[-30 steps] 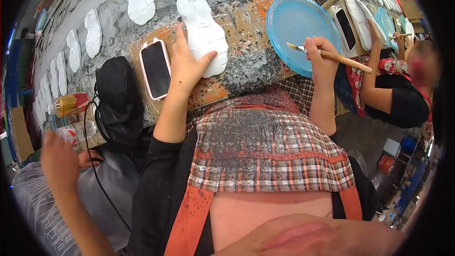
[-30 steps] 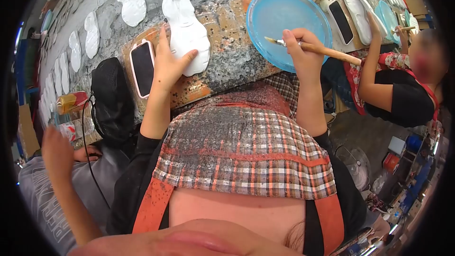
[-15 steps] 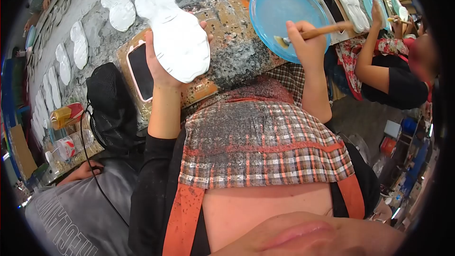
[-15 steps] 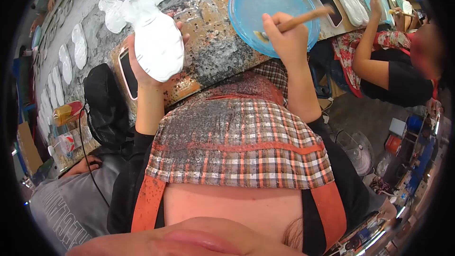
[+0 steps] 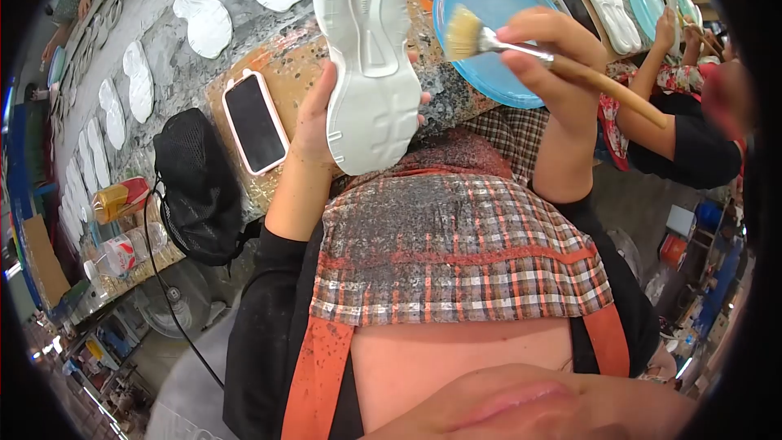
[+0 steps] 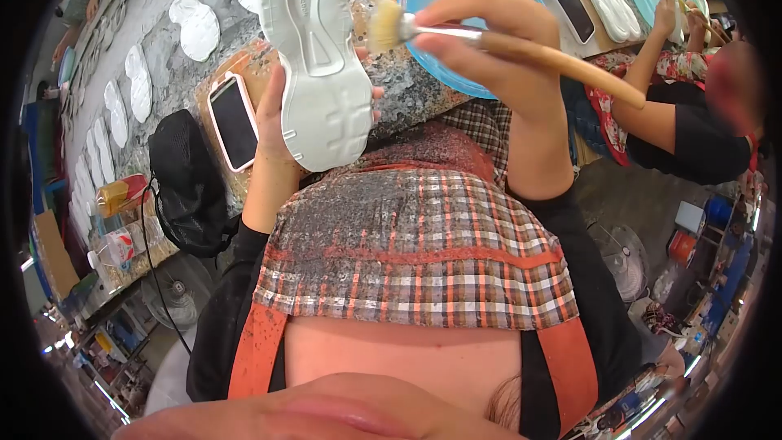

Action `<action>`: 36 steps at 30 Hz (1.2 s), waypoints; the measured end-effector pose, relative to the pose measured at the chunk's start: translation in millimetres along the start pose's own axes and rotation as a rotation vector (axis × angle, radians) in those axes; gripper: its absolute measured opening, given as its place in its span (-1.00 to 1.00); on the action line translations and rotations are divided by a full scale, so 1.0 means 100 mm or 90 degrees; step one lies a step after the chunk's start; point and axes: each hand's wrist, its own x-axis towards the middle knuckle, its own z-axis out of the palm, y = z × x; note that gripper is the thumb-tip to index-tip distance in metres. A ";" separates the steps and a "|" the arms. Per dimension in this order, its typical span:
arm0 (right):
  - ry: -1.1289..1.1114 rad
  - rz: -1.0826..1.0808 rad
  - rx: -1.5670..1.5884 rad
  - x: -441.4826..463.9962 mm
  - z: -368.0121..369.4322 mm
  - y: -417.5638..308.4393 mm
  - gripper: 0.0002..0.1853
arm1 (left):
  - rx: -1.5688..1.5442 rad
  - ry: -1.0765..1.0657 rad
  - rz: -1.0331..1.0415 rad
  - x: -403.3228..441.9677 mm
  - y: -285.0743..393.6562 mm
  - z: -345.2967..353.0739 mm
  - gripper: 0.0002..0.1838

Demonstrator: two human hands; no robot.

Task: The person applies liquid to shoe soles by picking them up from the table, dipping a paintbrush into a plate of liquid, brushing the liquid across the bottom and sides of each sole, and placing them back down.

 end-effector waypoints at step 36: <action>0.031 -0.047 -0.185 0.13 -0.23 0.36 -0.85 | 0.029 -0.028 0.003 0.26 -0.13 0.27 -0.14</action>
